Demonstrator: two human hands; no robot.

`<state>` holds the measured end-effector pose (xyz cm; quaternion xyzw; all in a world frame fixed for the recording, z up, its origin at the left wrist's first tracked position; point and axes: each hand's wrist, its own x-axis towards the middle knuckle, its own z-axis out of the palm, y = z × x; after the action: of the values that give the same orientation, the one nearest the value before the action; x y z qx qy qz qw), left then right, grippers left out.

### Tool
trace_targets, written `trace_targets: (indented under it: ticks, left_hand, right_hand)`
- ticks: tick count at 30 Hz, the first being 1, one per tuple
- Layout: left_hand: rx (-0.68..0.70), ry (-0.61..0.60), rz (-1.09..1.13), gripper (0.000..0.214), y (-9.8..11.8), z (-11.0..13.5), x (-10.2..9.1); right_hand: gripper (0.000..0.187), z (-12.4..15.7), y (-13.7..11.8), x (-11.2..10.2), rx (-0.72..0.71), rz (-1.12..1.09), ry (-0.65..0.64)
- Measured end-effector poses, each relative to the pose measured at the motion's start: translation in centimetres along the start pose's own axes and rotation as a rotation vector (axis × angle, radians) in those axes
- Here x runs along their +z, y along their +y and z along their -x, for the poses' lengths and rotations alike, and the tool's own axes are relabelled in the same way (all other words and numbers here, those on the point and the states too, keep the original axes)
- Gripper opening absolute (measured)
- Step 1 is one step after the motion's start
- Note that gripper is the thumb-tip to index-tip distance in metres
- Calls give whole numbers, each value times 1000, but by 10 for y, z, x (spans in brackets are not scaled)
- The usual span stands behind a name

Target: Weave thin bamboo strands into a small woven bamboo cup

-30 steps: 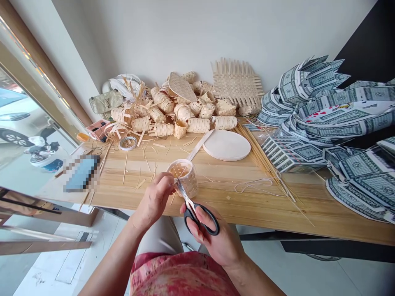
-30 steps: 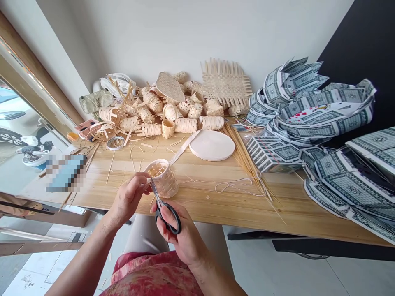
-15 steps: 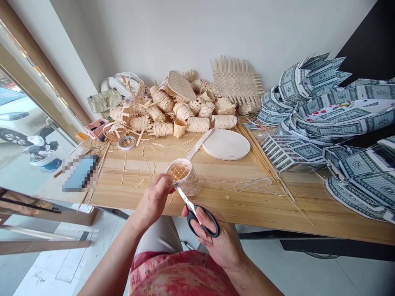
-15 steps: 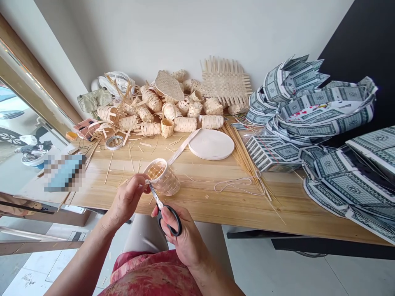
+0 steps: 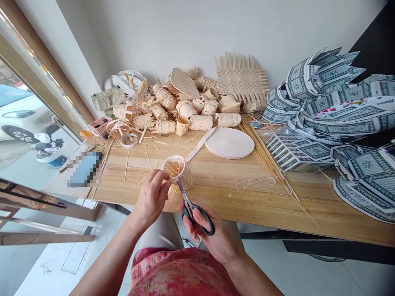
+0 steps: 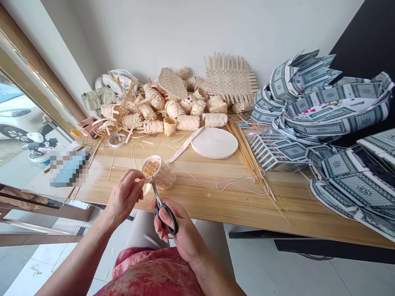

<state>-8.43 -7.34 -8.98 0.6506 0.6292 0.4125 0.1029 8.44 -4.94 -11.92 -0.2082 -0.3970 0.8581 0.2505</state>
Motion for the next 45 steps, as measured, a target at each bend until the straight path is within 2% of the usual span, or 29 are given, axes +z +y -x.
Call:
trace_targets:
  ticks: [3, 6, 10, 14, 18, 20, 23, 24, 26, 29, 31, 34, 38, 42, 45]
  left_hand:
    - [-40, -11, -51, 18, 0, 0, -3]
    - [-13, 6, -134, 17, -3, 1, -4]
    - [59, -65, -211, 8, -10, 5, -5]
    - [46, -99, -288, 12, -13, 7, -6]
    - [40, -46, -262, 16, -15, 6, -5]
    - [84, -5, -232, 15, -16, 5, -4]
    - [171, 113, -337, 11, -16, 2, -4]
    - [188, 130, -371, 11, -15, 1, -4]
    - [177, 75, -329, 13, -16, -1, -7]
    - [64, -39, -72, 18, -18, -2, -9]
    - [-23, -17, 61, 19, -18, -2, -7]
    - [-90, 30, 186, 20, -17, -2, 0]
    - [-122, 37, 288, 21, -12, -1, 9]
    - [-103, 37, 305, 21, -10, -2, 12]
    - [-56, 59, 210, 20, -11, -2, 13]
  right_hand:
    - [45, -1, 0, -1, 14, 17, -9]
    - [45, -3, 0, -2, 30, 49, -29]
    - [46, -5, 0, -4, 40, 79, -48]
    - [48, -1, -2, -9, 88, 155, -55]
    - [48, 7, -9, -13, 106, 269, -45]
    - [49, 8, -9, -11, 90, 268, -44]
    - [52, 8, -4, -5, 67, 254, -35]
    - [50, 7, -2, -3, 49, 261, -5]
    - [42, 6, 3, 1, -50, 315, 119]
    - [35, 1, 3, 2, -302, 551, 388]
    - [39, -6, 1, 2, -456, 763, 510]
    - [40, -22, -4, 1, -601, 1021, 540]
    - [35, -38, -14, 0, -692, 1234, 579]
    - [31, -41, -31, -3, -696, 1363, 632]
    - [29, -42, -45, -4, -644, 1436, 622]
